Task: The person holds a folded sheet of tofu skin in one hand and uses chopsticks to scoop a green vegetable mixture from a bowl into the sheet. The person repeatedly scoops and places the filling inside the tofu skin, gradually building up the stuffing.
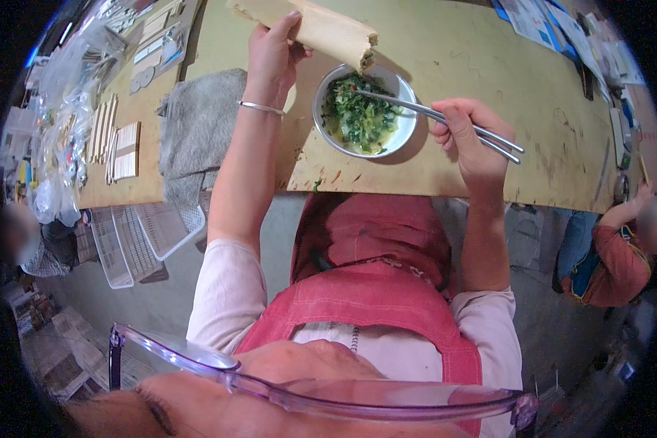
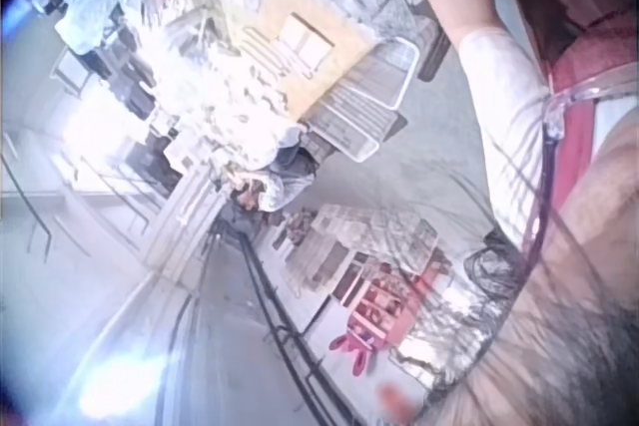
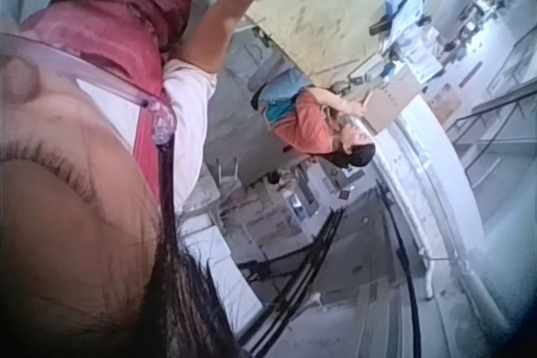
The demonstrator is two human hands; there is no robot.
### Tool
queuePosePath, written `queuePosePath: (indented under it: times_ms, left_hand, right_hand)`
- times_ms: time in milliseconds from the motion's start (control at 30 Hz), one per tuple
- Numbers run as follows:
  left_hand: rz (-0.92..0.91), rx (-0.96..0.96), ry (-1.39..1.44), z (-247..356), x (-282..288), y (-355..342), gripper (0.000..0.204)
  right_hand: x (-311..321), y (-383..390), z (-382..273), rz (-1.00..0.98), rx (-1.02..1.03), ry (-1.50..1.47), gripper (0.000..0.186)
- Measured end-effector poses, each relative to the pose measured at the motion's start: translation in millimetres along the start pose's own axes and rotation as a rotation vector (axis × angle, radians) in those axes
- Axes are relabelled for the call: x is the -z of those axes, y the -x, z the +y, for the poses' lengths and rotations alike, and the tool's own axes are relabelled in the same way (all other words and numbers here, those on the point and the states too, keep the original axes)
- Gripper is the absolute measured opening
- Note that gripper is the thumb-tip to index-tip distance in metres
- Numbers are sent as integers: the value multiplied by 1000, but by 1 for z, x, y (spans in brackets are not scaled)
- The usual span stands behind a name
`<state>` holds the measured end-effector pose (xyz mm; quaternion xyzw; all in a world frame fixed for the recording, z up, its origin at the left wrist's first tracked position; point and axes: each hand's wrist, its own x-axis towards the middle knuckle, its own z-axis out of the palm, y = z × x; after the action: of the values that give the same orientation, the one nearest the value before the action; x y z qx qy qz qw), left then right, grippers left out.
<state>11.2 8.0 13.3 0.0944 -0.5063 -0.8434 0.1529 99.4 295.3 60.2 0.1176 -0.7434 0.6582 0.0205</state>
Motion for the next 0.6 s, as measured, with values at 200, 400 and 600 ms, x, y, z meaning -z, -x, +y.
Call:
queuePosePath:
  times_ms: [200, 400, 600]
  left_hand:
    - [-18, 34, -18, -4, 1, -1, 28]
    - [-14, 16, 7, -2, 0, 2, 28]
    - [-8, 14, -15, -4, 1, -2, 28]
  right_hand:
    - [-2, 8, 1, -156, 106, 209, 17]
    - [-12, 17, -6, -188, 336, 314, 13]
    - [-27, 21, -4, -120, 306, 339, 11]
